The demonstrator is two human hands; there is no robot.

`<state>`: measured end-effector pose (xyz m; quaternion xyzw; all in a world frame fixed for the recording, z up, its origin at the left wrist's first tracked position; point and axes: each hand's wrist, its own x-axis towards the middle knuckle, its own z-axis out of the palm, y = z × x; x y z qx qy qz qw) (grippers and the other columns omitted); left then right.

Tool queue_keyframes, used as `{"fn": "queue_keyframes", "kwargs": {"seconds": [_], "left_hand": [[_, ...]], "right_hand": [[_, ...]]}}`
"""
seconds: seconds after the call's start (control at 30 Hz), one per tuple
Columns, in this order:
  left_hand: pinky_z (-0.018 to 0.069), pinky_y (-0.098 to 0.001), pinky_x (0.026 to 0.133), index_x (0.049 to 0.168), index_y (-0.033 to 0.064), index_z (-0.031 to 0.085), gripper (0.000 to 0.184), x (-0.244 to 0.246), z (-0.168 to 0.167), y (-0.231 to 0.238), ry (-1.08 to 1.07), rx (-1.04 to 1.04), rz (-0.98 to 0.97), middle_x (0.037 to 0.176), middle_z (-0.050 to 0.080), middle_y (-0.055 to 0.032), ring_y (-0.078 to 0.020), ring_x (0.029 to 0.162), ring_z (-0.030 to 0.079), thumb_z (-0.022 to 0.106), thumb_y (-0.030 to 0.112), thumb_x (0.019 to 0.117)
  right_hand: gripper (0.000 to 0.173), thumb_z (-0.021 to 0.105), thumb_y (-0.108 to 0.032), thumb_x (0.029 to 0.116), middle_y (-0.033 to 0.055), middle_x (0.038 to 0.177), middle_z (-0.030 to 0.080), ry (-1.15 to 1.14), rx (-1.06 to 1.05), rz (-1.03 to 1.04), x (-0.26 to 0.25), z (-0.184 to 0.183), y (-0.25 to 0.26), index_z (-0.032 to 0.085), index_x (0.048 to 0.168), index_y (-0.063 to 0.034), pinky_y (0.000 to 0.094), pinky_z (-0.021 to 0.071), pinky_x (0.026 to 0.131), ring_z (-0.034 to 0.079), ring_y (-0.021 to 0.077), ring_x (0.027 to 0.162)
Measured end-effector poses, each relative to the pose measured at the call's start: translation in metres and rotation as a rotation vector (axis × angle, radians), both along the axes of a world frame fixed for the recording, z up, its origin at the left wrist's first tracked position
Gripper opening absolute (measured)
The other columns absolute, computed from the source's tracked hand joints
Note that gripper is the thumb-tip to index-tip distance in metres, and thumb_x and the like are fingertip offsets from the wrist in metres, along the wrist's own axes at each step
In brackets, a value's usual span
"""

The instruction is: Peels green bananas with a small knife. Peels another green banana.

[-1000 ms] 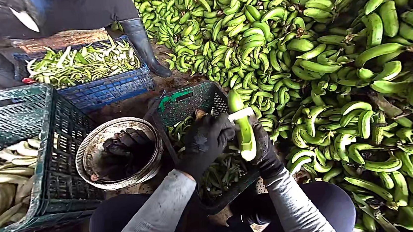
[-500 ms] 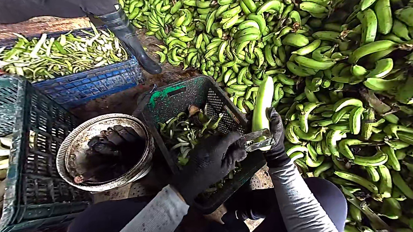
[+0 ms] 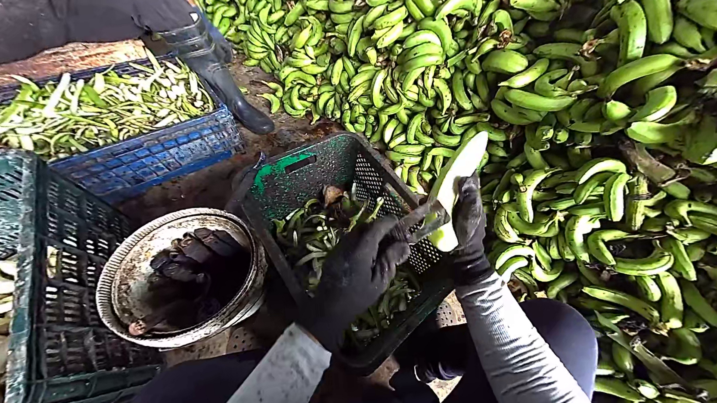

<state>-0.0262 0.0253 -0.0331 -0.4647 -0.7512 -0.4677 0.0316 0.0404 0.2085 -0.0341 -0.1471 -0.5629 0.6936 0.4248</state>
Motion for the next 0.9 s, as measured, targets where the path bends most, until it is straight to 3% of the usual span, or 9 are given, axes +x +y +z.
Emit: {"fn": "queue_keyframes", "kwargs": {"seconds": [0.1, 0.3, 0.4, 0.47, 0.53, 0.63, 0.73, 0.8, 0.9], "left_hand": [[0.06, -0.0363, 0.084, 0.127, 0.0053, 0.067, 0.038, 0.017, 0.004, 0.005, 0.05, 0.075, 0.022, 0.104, 0.072, -0.0114, -0.019, 0.092, 0.071, 0.062, 0.032, 0.1002], [0.059, -0.0363, 0.087, 0.127, 0.0032, 0.066, 0.041, 0.024, 0.008, 0.01, 0.099, 0.101, 0.118, 0.106, 0.072, -0.0127, -0.0206, 0.094, 0.071, 0.066, 0.031, 0.0977], [0.0589, -0.0444, 0.087, 0.131, 0.0042, 0.065, 0.04, 0.012, 0.012, 0.011, 0.08, 0.03, 0.114, 0.109, 0.071, -0.0146, -0.0257, 0.097, 0.071, 0.065, 0.027, 0.0986], [0.0573, -0.0494, 0.09, 0.136, 0.0055, 0.061, 0.041, -0.009, 0.017, 0.012, 0.045, -0.048, 0.096, 0.115, 0.07, -0.0155, -0.0278, 0.102, 0.07, 0.064, 0.024, 0.1], [0.0558, -0.0517, 0.092, 0.138, 0.0074, 0.058, 0.04, -0.036, 0.018, 0.014, 0.001, -0.081, 0.111, 0.119, 0.068, -0.0162, -0.0293, 0.105, 0.068, 0.061, 0.025, 0.1021], [0.0549, -0.0527, 0.092, 0.139, 0.0066, 0.055, 0.042, -0.078, 0.013, 0.012, -0.042, -0.084, 0.156, 0.12, 0.067, -0.0173, -0.0287, 0.105, 0.068, 0.049, 0.034, 0.1081], [0.0492, -0.0558, 0.1, 0.139, 0.0065, 0.056, 0.042, -0.092, 0.016, 0.007, -0.076, -0.134, 0.25, 0.129, 0.065, -0.0185, -0.0316, 0.115, 0.065, 0.043, 0.034, 0.1106], [0.0526, -0.0549, 0.091, 0.137, 0.009, 0.057, 0.041, -0.085, 0.017, 0.009, -0.079, -0.154, 0.247, 0.122, 0.066, -0.017, -0.0297, 0.105, 0.067, 0.043, 0.036, 0.1103], [0.0574, -0.0532, 0.085, 0.137, 0.0097, 0.059, 0.039, -0.051, 0.015, 0.02, -0.026, -0.157, 0.124, 0.117, 0.068, -0.0147, -0.0268, 0.098, 0.07, 0.049, 0.034, 0.108]], "right_hand": [[0.047, 0.035, -0.031, 0.1088, 0.0033, 0.126, 0.058, 0.008, -0.018, -0.274, -0.017, 0.018, 0.001, 0.033, 0.152, -0.0133, 0.0331, 0.055, 0.093, 0.061, 0.0093, 0.108], [0.05, 0.031, -0.028, 0.1097, 0.014, 0.143, 0.049, -0.146, 0.164, -0.442, -0.018, 0.028, -0.004, 0.031, 0.154, -0.0042, 0.0339, 0.0457, 0.107, 0.054, 0.0157, 0.126], [0.048, 0.037, -0.036, 0.1085, 0.0065, 0.138, 0.057, -0.282, 0.216, -0.156, -0.003, 0.025, -0.004, 0.038, 0.153, -0.0177, 0.04, 0.051, 0.098, 0.059, 0.014, 0.118], [0.039, 0.034, -0.039, 0.1096, -0.0018, 0.111, 0.065, -0.211, 0.026, 0.179, -0.004, 0.027, -0.002, 0.047, 0.142, -0.021, 0.0302, 0.0579, 0.078, 0.065, 0.0065, 0.092], [0.036, 0.033, -0.037, 0.1075, -0.0012, 0.095, 0.069, -0.154, -0.133, 0.571, -0.005, 0.028, -0.001, 0.056, 0.127, -0.0185, 0.0266, 0.0589, 0.065, 0.067, 0.0073, 0.078], [0.049, 0.04, -0.034, 0.1026, 0.0012, 0.115, 0.067, -0.34, 0.043, 0.865, 0.0, 0.031, -0.001, 0.044, 0.148, -0.0158, 0.0276, 0.0568, 0.084, 0.065, 0.0061, 0.096], [0.064, 0.046, -0.031, 0.0973, 0.0038, 0.123, 0.064, -0.389, 0.091, 0.905, 0.001, 0.02, 0.006, 0.03, 0.158, -0.0181, 0.0282, 0.0561, 0.086, 0.065, 0.0077, 0.099], [0.063, 0.048, -0.034, 0.0981, 0.0046, 0.117, 0.065, -0.31, -0.032, 0.798, 0.0, 0.009, 0.013, 0.032, 0.157, -0.022, 0.029, 0.0569, 0.08, 0.066, 0.0099, 0.093], [0.037, 0.047, -0.036, 0.1007, 0.0018, 0.1, 0.068, -0.103, -0.313, 0.494, -0.01, 0.006, 0.017, 0.049, 0.134, -0.0189, 0.0308, 0.0596, 0.074, 0.068, 0.0107, 0.085]]}}
